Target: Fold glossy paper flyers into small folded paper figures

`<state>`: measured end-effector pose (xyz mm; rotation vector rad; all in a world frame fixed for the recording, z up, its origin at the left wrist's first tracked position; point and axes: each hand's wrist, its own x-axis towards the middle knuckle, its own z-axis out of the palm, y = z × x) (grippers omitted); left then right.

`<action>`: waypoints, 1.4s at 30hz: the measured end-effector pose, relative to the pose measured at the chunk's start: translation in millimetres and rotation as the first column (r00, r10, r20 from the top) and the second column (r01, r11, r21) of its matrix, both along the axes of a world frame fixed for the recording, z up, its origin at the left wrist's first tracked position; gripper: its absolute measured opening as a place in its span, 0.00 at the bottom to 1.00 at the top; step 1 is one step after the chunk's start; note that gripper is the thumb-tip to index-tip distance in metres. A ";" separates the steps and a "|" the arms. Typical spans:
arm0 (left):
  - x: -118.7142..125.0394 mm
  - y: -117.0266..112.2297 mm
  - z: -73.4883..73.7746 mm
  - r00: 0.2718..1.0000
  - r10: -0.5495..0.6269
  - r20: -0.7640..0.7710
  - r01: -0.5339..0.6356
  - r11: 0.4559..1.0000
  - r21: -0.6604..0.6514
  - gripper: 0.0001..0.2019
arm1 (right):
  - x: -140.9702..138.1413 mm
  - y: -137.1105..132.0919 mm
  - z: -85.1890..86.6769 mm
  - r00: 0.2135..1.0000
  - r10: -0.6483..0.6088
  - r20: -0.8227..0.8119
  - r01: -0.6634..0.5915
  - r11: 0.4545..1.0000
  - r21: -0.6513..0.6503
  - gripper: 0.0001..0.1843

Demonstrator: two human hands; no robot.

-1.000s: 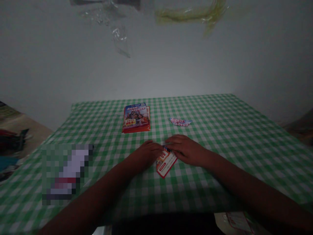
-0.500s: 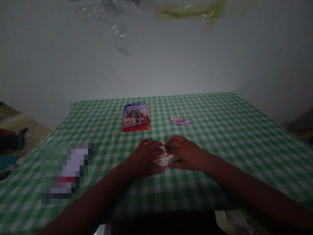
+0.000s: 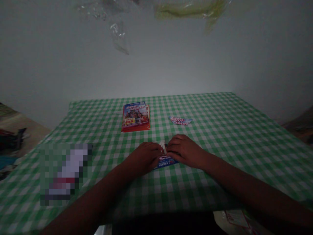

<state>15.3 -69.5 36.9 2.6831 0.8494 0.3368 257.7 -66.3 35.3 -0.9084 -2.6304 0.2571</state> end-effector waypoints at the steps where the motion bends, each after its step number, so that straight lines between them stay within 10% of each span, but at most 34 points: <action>1: 0.7 1.1 -2.1 1.000 0.011 0.005 -0.011 1.000 0.001 0.11 | -1.1 -1.1 0.9 0.999 -0.044 -0.008 0.044 0.999 0.029 0.15; 30: 2.0 11.8 -20.2 0.966 0.222 0.133 -0.224 0.975 -0.005 0.09 | -11.7 -17.7 -1.6 0.996 -0.043 0.073 0.036 0.995 0.096 0.21; 42: -2.7 18.5 -19.6 0.969 0.207 0.133 -0.209 0.978 0.001 0.08 | -10.3 -20.7 -23.1 0.985 -0.009 0.172 0.004 1.000 0.029 0.41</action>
